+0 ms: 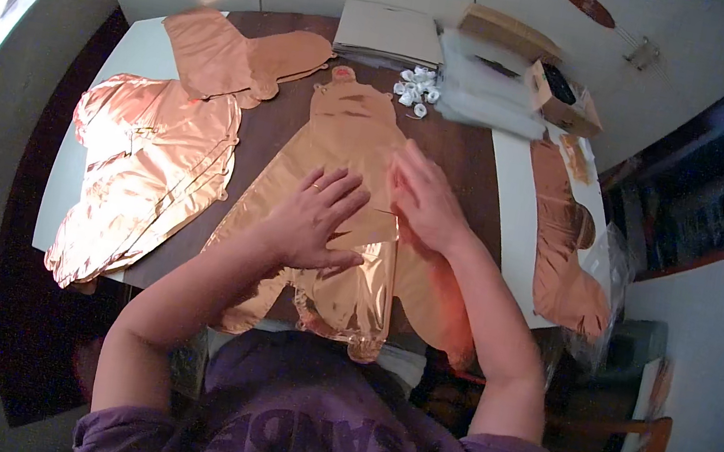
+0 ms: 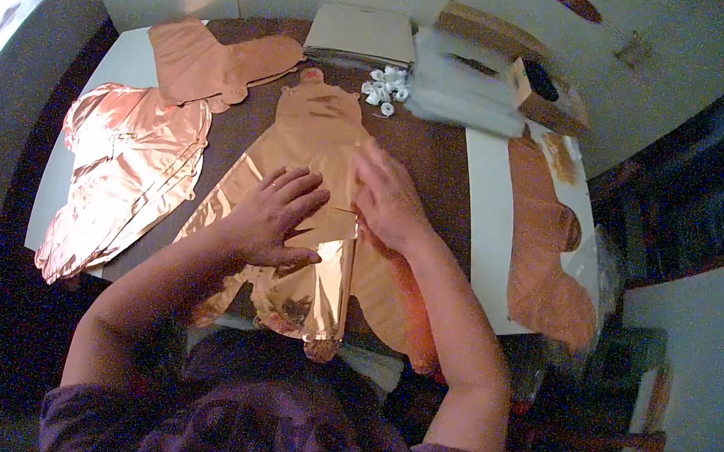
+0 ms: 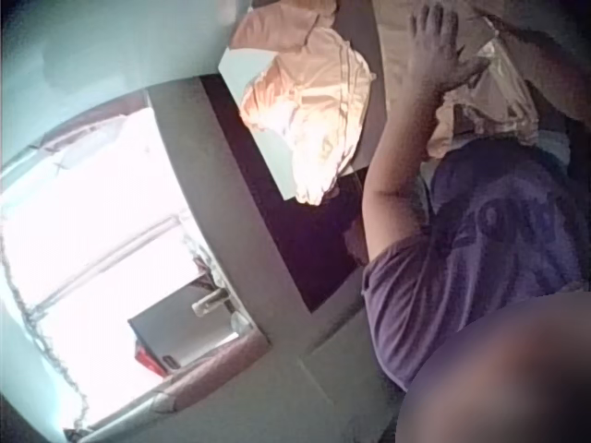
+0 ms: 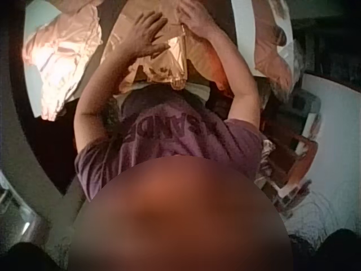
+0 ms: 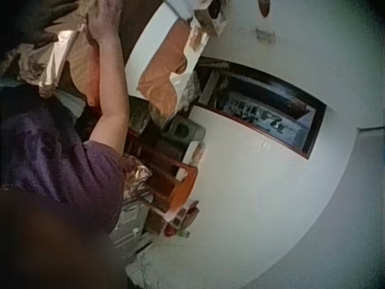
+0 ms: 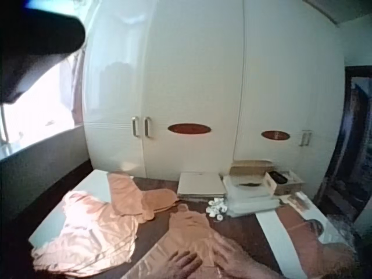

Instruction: Folding a metallic rose gold balloon and placing it into its retail packaging.

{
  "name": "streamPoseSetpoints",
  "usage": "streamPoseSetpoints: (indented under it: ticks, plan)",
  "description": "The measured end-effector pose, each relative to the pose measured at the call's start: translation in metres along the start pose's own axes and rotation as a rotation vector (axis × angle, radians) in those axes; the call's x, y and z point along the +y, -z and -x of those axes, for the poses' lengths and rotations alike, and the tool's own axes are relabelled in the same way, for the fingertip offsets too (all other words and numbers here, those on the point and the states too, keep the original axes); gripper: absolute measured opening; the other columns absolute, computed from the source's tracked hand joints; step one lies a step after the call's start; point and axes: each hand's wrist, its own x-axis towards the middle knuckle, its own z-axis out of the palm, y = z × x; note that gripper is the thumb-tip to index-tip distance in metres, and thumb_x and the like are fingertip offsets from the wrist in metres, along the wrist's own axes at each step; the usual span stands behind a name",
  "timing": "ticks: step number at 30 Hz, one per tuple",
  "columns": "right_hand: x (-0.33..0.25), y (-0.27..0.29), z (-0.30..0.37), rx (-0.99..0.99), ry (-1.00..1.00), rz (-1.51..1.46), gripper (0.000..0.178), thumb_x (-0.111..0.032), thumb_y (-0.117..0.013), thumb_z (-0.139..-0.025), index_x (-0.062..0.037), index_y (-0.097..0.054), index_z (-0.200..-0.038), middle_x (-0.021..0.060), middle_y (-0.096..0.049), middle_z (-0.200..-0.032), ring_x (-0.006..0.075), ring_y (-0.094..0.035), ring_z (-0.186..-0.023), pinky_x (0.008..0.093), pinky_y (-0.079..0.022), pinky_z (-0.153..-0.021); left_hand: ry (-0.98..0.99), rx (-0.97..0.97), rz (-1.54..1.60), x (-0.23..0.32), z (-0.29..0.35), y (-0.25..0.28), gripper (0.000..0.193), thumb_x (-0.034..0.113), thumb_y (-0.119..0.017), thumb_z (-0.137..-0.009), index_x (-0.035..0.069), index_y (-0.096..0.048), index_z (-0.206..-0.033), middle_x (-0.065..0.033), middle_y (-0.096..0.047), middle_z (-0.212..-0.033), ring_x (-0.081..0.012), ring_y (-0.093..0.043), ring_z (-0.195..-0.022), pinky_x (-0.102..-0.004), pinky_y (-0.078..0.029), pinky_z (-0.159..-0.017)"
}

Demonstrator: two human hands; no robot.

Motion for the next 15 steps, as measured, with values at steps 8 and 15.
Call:
streamPoseSetpoints:
  ticks: [8, 15]
  plan:
    - [-0.068, 0.092, 0.095, -0.217, -0.758, 0.212, 0.041, -0.035, -0.074, -0.078, -0.0010, -0.059, -0.093, 0.0139, -0.061, -0.094, 0.0335, -0.060, -0.091, 0.0427, -0.048, -0.079, 0.025, 0.001, 0.018, -0.002, 0.004, 0.000, 0.087, 0.061, -0.065, -0.074, 0.003, -0.045, -0.136, -0.0223, -0.042, -0.141, -0.0409, -0.035, -0.134, -0.0533, -0.023, -0.113]
    - [-0.046, 0.075, 0.125, -0.238, -0.837, -0.066, 0.031, -0.031, -0.071, -0.081, -0.0016, -0.060, -0.082, 0.0166, -0.062, -0.083, 0.0337, -0.063, -0.082, 0.0442, -0.049, -0.072, 0.012, 0.016, 0.005, 0.000, 0.000, 0.000, 0.087, 0.061, -0.065, -0.073, 0.005, -0.045, -0.136, -0.0198, -0.043, -0.140, -0.0383, -0.035, -0.135, -0.0524, -0.024, -0.112]
